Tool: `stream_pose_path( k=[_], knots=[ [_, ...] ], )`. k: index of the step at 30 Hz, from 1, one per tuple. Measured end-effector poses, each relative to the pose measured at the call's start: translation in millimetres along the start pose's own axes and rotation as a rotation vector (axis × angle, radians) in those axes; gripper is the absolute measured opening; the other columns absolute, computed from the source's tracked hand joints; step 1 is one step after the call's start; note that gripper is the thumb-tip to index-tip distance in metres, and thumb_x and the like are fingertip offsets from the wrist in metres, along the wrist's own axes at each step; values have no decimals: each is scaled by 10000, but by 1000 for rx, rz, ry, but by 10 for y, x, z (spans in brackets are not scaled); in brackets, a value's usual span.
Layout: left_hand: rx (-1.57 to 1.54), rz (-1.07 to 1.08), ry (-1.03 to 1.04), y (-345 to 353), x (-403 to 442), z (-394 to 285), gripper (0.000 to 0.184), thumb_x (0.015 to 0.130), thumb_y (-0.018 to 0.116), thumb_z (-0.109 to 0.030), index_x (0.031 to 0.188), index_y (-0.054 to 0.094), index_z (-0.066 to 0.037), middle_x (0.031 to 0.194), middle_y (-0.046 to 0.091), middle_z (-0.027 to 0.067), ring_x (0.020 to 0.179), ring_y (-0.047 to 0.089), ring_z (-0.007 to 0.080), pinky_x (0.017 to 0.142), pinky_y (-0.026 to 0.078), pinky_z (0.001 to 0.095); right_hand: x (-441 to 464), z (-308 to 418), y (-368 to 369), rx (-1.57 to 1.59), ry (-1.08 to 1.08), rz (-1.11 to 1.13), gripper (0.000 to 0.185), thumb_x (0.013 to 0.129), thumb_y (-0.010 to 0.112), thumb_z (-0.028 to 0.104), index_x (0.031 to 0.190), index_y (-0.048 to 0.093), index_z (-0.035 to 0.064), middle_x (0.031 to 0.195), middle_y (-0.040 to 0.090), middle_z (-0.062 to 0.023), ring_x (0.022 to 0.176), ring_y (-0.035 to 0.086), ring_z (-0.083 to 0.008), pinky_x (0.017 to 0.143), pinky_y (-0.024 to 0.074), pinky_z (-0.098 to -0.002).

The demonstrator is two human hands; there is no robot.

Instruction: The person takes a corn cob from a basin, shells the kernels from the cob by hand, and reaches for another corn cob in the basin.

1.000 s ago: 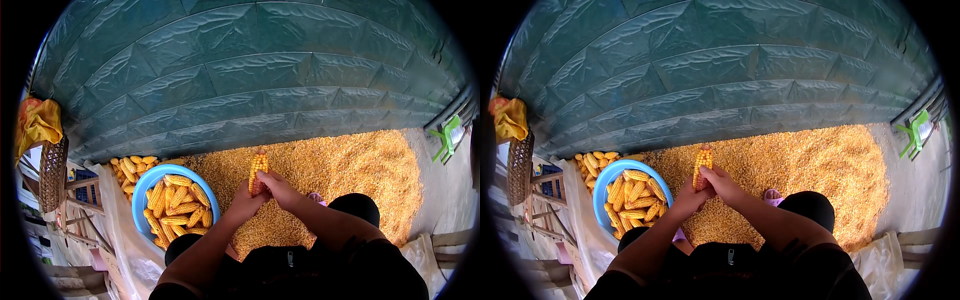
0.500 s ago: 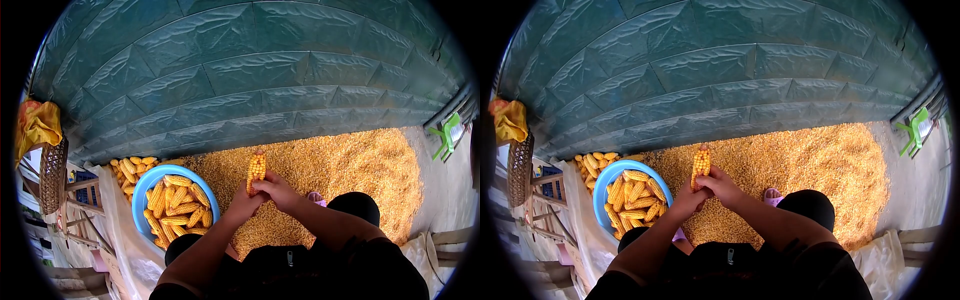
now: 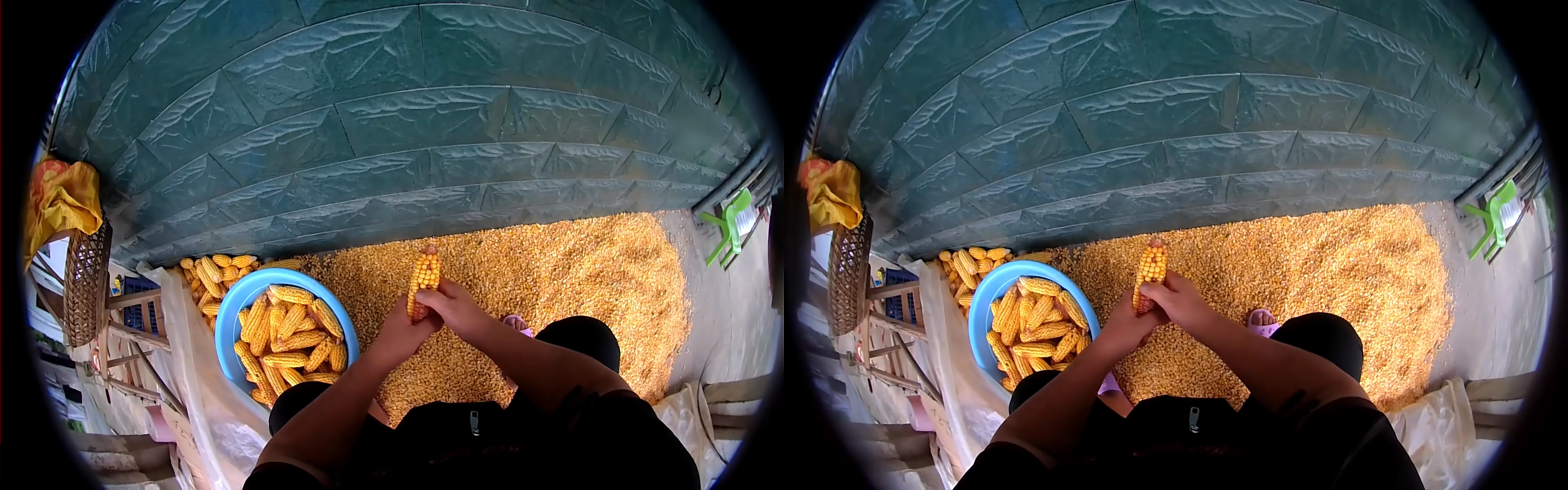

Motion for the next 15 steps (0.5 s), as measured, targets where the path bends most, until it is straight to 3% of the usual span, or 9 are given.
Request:
stream_pose_path(
  k=[1,5,7,10,15],
  knots=[
    [-21,29,-72,6,-11,8,238,773,612,-126,952,524,4,771,577,67,675,548,139,576,427,277,4,-8,-8,-1,0,0,432,835,554,363,1003,534,-34,882,580,-79,776,553,-142,698,444,-266],
    [-3,24,-21,6,8,81,258,765,625,-143,954,524,0,772,582,80,695,567,164,598,443,296,-25,61,29,27,37,9,422,836,544,349,1012,538,-35,876,583,-83,782,556,-147,707,447,-276],
    [194,-98,100,-22,35,127,255,745,634,-94,956,519,-9,727,577,50,641,563,128,568,445,265,-40,72,36,45,79,3,417,836,541,341,1015,539,-35,879,585,-87,787,557,-150,714,447,-279],
    [218,-119,56,-11,2,75,265,740,645,-101,957,529,0,770,598,72,701,581,151,626,462,286,-25,55,-8,-42,69,-44,443,825,542,358,1005,547,-46,877,593,-105,782,566,-163,709,451,-283],
    [200,-97,31,-29,31,137,216,743,639,-95,912,549,4,773,599,72,698,580,144,612,458,280,5,19,-68,-146,47,-62,500,799,554,405,971,562,-65,844,603,-128,749,578,-184,670,459,-288]
  ],
)
Point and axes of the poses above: each hand's wrist, its own x-axis towards the middle knuckle, its own y-axis out of the palm, z = x × y, the point moved 5 cm from there along x, towards the middle knuckle
